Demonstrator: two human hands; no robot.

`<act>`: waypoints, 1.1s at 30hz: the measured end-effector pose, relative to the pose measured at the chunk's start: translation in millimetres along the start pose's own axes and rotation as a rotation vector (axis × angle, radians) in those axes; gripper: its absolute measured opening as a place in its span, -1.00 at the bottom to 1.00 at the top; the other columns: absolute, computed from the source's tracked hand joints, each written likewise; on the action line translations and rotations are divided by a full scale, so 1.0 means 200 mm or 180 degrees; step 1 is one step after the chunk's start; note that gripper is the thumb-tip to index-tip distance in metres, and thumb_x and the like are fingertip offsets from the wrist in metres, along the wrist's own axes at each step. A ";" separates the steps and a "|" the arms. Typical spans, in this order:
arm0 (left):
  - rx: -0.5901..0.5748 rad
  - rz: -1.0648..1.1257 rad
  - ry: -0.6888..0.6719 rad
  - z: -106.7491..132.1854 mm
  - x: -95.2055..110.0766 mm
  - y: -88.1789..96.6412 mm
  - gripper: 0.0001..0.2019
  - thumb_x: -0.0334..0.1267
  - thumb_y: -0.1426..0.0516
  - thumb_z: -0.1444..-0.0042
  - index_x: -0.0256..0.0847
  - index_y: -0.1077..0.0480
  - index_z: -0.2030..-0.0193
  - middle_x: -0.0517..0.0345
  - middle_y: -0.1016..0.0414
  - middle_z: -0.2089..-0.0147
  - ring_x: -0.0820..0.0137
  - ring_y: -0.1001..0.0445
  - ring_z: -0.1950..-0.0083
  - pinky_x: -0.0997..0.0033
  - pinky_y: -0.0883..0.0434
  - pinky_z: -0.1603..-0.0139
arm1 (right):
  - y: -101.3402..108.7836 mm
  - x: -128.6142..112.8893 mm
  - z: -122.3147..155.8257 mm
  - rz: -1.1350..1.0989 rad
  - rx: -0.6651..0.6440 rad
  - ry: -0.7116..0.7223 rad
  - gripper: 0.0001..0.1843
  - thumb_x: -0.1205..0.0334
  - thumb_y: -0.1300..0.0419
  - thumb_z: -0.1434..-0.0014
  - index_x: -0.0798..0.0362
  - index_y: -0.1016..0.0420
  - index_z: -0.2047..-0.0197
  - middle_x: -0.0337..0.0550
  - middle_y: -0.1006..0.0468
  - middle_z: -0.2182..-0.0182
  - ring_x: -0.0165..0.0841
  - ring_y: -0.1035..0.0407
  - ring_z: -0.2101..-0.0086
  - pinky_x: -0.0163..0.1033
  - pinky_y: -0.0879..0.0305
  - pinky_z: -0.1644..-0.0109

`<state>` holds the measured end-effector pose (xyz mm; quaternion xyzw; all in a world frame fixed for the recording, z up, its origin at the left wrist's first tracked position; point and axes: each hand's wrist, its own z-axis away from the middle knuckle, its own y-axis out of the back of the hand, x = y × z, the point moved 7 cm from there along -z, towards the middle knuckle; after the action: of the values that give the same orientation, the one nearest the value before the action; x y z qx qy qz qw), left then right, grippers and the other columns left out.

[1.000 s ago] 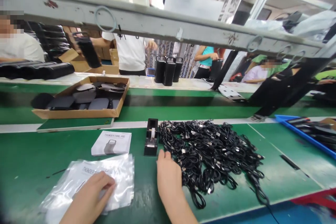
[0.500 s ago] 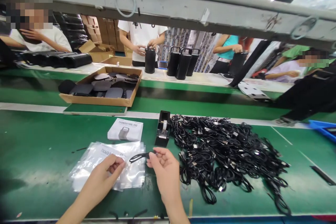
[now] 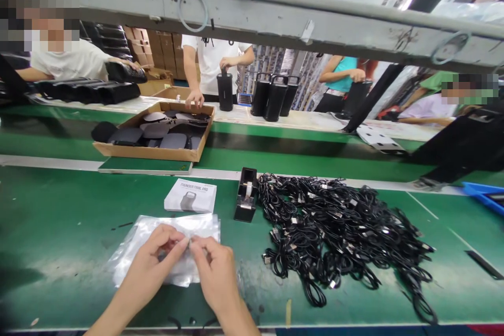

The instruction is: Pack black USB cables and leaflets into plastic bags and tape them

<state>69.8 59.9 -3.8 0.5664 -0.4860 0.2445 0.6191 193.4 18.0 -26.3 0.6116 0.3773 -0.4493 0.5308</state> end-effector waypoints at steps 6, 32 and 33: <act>0.0514 0.0118 -0.0097 -0.06 0.09 0.20 -0.73 -0.06 -0.04 -0.07 -0.25 -0.31 0.41 0.14 -0.25 0.34 0.45 -0.26 0.35 0.44 -0.26 0.29 | -0.11 -0.45 -0.09 0.1521 -0.1390 0.1674 -0.79 0.11 -0.09 -0.13 -0.01 -0.48 0.23 -0.28 -0.50 0.25 -0.40 -0.35 0.26 -0.39 -0.11 0.26; -0.0275 0.1801 0.0173 -0.12 0.04 0.20 -0.77 -0.14 -0.21 0.08 -0.29 -0.36 0.44 0.17 -0.32 0.47 0.50 -0.24 0.43 0.53 -0.22 0.40 | 0.24 -0.78 -0.18 0.1526 -0.2237 0.1488 -0.89 0.35 -0.10 -0.04 0.04 -0.45 0.40 -0.23 -0.37 0.07 -0.38 -0.22 0.00 -0.29 -0.13 -0.04; -0.0238 0.1649 0.0277 -0.12 0.04 0.19 -0.77 -0.13 -0.19 0.06 -0.29 -0.36 0.45 0.17 -0.32 0.48 0.50 -0.24 0.44 0.52 -0.22 0.42 | 0.25 -0.73 -0.19 0.1426 -0.2090 0.1339 -0.88 0.32 -0.10 -0.05 0.03 -0.44 0.33 -0.21 -0.38 0.08 -0.37 -0.24 0.04 -0.27 -0.15 -0.02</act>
<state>47.4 89.9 23.6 0.3887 -0.5964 0.4008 0.5767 199.4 50.3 129.8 0.5555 0.4578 -0.0457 0.6927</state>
